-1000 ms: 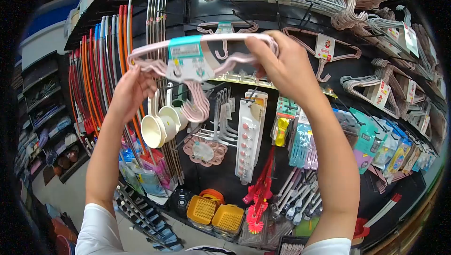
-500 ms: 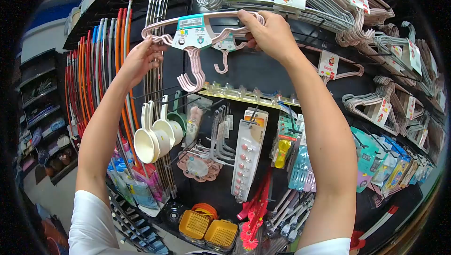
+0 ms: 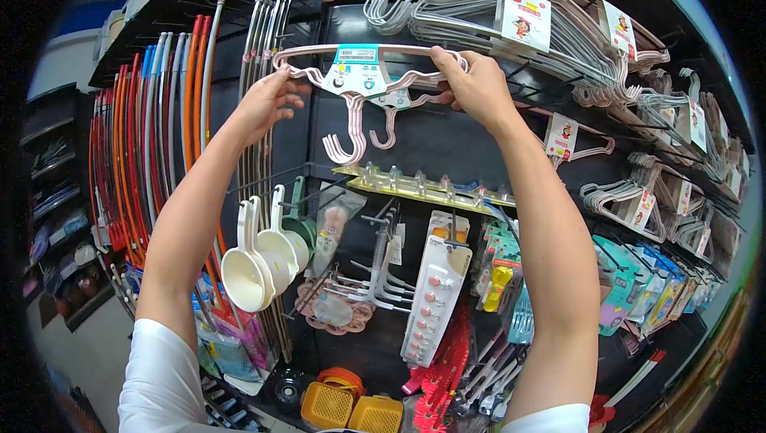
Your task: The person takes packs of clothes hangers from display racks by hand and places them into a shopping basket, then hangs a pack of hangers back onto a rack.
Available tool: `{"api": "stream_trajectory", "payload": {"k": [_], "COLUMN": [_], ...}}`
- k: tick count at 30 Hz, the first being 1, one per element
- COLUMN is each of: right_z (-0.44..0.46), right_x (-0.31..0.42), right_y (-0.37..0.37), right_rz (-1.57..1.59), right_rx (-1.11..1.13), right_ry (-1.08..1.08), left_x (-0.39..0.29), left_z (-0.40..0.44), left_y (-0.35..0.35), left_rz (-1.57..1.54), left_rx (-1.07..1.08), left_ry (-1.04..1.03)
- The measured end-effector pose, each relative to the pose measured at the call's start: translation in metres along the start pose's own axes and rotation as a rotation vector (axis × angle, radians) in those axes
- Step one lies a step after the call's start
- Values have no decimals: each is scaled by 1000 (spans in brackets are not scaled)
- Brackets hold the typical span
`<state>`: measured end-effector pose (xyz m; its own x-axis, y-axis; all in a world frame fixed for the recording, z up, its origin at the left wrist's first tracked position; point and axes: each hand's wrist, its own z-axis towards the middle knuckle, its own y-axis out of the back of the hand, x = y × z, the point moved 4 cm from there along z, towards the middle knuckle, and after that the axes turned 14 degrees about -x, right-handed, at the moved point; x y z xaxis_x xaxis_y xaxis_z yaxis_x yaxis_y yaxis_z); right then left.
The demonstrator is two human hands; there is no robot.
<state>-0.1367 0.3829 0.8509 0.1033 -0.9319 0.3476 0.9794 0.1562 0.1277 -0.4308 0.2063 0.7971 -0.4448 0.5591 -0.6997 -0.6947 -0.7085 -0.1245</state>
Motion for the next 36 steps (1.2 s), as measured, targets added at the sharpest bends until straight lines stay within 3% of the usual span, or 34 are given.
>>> {"api": "stream_trajectory", "payload": {"k": [15,18,20,23,24,26,28,32,36], "right_z": [7,5,5,3,1,-7,-16,-50,-96], "right_x": [-22,-22,-28,-40,-42,-43,-41,-26,-6], "right_y": [-21,-18,-18,-6,-2,9,17,32,51], "right_rz": [-22,-133,-225,-334,-389,-402,-444,-394,-413], "right_rx": [-117,-127,-164,-199,-208,-215,-296,-300,-224], "right_ry": [-97,-56,99,144,166,134,243,254,294], "left_x": [39,41,48,24,18,11,-2,18,40], "left_z": [37,41,45,19,5,-17,-34,1,32], "left_y": [-2,-7,-10,-11,-17,-38,-63,-87,-103], "left_rz": [127,172,189,569,555,657,804,1039,1080], "left_rx": [31,19,-37,-477,-438,-363,-327,-244,-157], "left_ry": [48,73,56,-469,-557,-1099,-1296,-1240,-1117]}}
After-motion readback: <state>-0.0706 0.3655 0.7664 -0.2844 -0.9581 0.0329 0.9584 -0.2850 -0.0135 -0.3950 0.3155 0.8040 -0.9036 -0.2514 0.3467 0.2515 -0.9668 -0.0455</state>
